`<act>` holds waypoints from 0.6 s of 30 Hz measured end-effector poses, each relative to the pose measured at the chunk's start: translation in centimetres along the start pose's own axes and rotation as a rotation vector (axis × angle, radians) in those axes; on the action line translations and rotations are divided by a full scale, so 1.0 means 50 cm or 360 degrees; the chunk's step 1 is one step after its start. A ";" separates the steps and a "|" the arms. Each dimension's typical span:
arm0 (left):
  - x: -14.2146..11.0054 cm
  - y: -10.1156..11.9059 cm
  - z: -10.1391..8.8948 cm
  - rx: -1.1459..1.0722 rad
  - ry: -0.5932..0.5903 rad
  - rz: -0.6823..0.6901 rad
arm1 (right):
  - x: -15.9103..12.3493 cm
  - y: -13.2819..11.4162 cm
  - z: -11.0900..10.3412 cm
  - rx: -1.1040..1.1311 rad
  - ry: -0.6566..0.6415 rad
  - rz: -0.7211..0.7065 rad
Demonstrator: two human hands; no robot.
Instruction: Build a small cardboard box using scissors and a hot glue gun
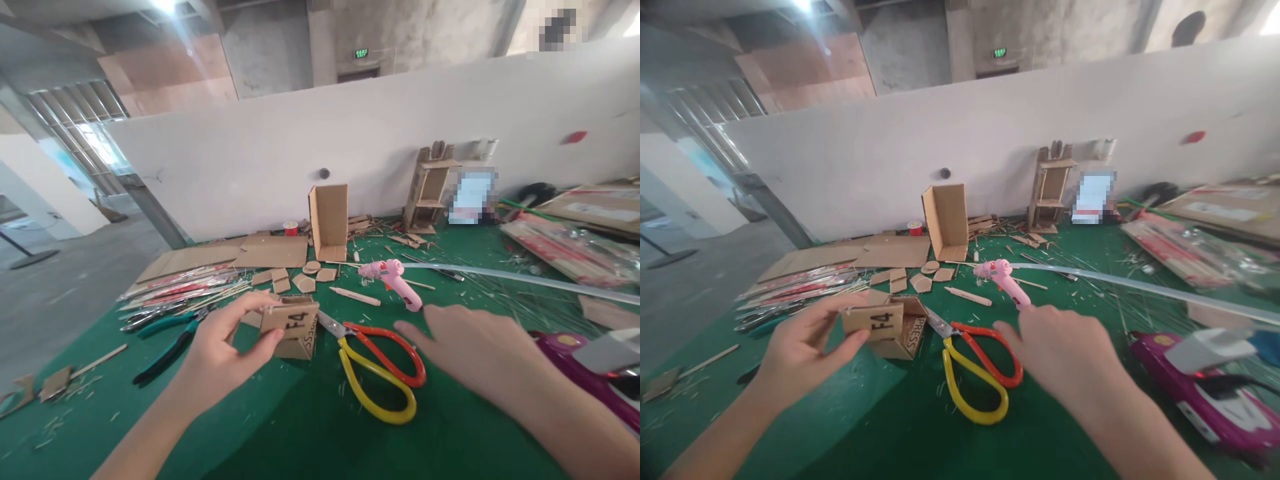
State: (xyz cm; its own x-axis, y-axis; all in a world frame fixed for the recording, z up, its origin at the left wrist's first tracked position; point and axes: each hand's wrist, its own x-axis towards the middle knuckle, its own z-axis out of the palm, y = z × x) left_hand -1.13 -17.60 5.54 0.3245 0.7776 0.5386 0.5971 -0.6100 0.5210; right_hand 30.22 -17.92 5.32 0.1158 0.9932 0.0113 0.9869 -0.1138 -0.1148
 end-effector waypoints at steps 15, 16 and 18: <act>-0.097 0.055 0.056 0.0492 -0.0197 0.0590 | 0.158 0.019 0.095 0.1146 0.0160 -0.0159; -0.088 0.057 0.053 0.0368 -0.0081 0.0483 | 0.150 0.016 0.088 0.1236 0.0146 -0.0184; -0.064 0.066 0.043 0.0180 0.0061 0.0205 | 0.126 0.006 0.066 0.1504 0.0100 -0.0262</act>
State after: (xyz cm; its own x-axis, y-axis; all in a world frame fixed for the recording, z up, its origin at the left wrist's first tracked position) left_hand 1.39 -21.77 4.10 0.3767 0.6863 0.6221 0.6316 -0.6816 0.3695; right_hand 30.87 -11.63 2.08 0.0170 0.9887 0.1488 0.4957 0.1209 -0.8600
